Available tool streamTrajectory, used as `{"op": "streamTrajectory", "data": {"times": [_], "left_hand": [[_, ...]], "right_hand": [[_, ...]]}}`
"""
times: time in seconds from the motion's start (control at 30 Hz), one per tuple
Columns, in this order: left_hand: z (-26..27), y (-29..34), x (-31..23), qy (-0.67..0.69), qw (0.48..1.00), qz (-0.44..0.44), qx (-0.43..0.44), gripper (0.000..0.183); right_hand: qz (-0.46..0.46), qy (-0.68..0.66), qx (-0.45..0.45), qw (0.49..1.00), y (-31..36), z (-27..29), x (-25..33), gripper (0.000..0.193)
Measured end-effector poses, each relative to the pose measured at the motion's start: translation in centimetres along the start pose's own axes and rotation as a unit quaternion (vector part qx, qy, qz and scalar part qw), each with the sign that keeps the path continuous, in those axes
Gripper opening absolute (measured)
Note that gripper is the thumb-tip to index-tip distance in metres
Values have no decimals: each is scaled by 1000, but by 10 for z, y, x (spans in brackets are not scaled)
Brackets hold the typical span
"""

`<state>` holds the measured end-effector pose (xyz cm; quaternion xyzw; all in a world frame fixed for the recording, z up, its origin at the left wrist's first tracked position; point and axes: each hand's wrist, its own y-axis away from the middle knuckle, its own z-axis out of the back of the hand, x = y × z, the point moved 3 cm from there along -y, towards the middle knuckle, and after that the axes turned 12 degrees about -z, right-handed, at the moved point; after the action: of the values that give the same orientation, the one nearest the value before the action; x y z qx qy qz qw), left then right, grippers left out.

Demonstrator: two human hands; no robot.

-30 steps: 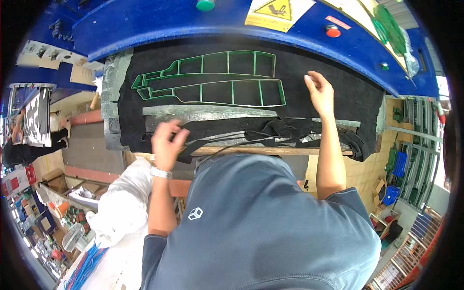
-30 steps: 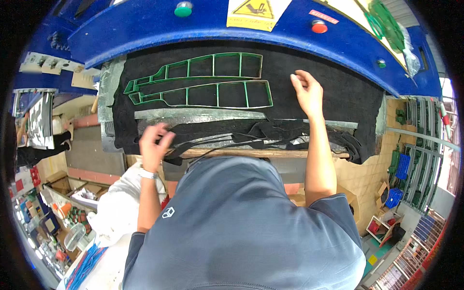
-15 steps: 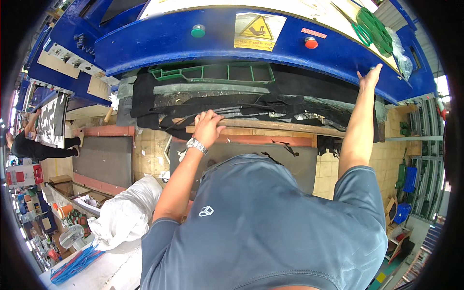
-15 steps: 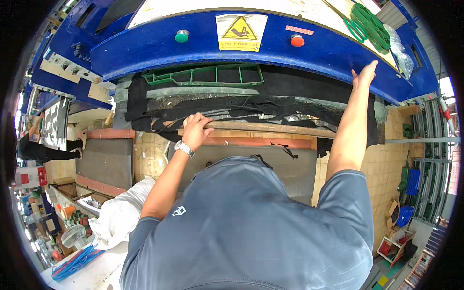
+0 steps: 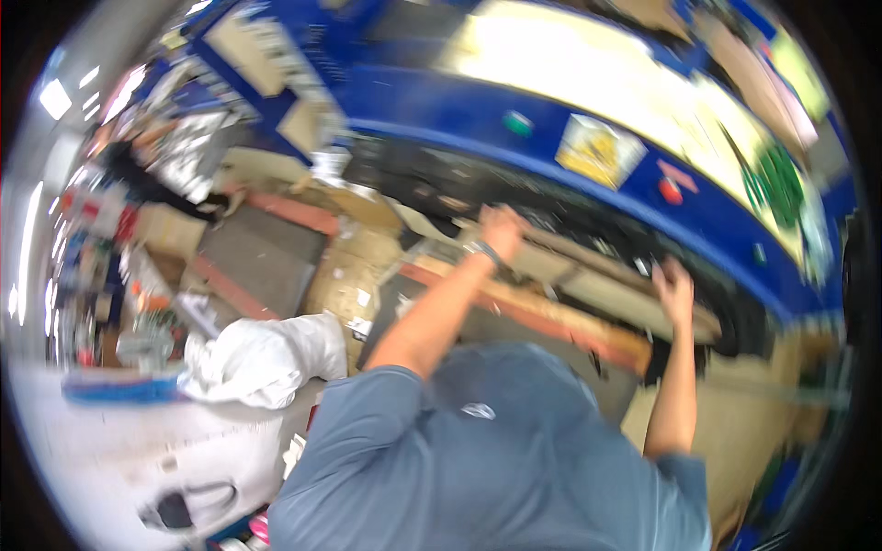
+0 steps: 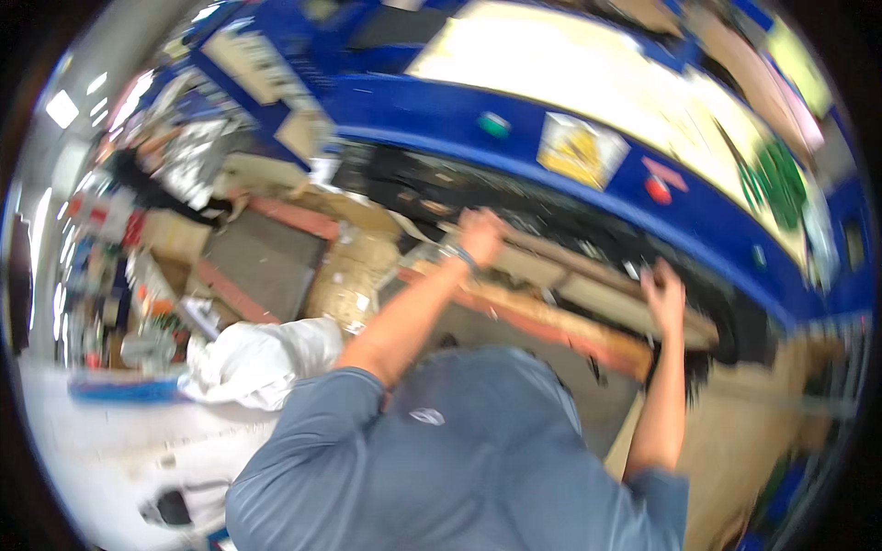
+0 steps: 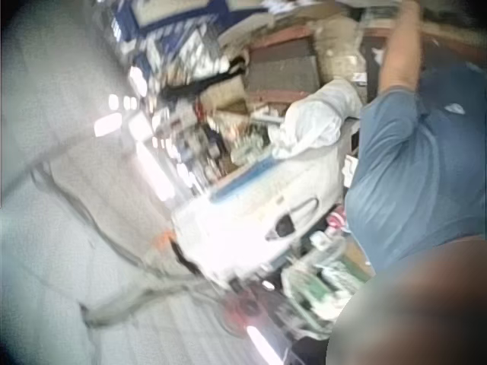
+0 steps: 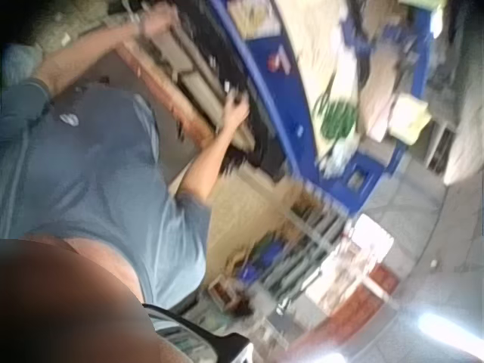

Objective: Arrange and use green templates to cut specific shapes from a large piece of black fabric using an industrial press machine.

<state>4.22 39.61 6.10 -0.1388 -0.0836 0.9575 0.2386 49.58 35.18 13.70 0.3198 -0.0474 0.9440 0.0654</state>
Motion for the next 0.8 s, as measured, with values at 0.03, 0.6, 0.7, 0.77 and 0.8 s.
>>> {"op": "streamTrajectory", "data": {"times": [0.03,0.6,0.7,0.77,0.8], "left_hand": [[-15,2,3,-106,992,-11,-64,38],[42,-44,-18,100,980,114,131,50],[33,-36,-11,98,977,111,155,52],[23,-19,-19,84,983,85,136,50],[16,-6,-16,78,987,81,117,49]], "right_hand": [[94,-4,-31,995,6,-17,17,51],[-57,227,2,972,-12,-33,50,43],[-16,249,12,968,-14,-43,46,45],[-12,243,41,969,-1,-43,32,43],[-11,254,104,961,-1,-44,34,35]]}}
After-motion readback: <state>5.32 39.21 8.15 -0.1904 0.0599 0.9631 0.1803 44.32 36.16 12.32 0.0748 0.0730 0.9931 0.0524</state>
